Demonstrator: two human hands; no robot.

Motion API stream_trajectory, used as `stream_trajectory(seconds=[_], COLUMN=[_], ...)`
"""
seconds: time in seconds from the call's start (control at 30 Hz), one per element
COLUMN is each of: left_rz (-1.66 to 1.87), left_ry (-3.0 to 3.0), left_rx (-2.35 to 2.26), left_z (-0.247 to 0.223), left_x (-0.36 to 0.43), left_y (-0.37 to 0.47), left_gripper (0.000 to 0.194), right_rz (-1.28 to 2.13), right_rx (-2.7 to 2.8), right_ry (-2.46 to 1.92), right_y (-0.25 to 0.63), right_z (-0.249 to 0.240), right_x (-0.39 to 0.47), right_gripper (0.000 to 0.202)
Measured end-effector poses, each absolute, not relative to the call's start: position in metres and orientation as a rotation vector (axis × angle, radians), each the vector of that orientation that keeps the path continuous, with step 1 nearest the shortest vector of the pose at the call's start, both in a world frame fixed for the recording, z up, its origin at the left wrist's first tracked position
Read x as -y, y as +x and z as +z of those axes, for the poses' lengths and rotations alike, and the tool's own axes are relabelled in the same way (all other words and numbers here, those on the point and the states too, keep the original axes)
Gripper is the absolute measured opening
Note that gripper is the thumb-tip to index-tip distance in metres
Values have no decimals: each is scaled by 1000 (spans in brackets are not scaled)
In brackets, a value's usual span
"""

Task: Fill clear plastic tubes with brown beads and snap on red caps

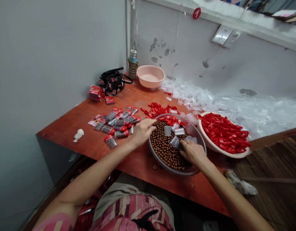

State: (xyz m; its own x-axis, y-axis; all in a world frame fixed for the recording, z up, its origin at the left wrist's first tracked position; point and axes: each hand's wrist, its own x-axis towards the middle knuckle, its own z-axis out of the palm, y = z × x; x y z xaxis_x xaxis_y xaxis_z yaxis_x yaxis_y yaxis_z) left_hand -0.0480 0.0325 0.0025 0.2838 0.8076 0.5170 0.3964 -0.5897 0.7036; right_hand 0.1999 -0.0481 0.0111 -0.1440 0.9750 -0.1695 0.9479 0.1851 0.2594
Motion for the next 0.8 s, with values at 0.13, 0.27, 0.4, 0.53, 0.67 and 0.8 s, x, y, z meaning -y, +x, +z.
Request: stream_trajectory(seconds=[0.13, 0.27, 0.4, 0.53, 0.67, 0.8], left_rz=[1165, 1139, 1127, 1128, 1040, 756], left_ry=[2073, 2039, 2048, 2063, 2047, 2015], left_rx=[-848, -904, -952, -945, -915, -740], left_z=[4, -4, -6, -4, 2, 11], left_x=[-7, -3, -6, -7, -6, -3], left_y=[-13, 0, -2, -5, -4, 0], left_gripper=[28, 27, 27, 28, 30, 40], right_rz=[203, 162, -128, -693, -1421, -1901], right_rx=[-2202, -2329, -2500, -2626, -2652, -2630], right_ry=[1740, 1539, 1510, 1834, 2045, 2106], right_y=[205, 194, 180, 186, 199, 198], right_z=[19, 15, 1, -6, 0, 7], right_x=[52, 51, 41, 38, 45, 52], right_gripper=[22, 23, 29, 43, 42, 44])
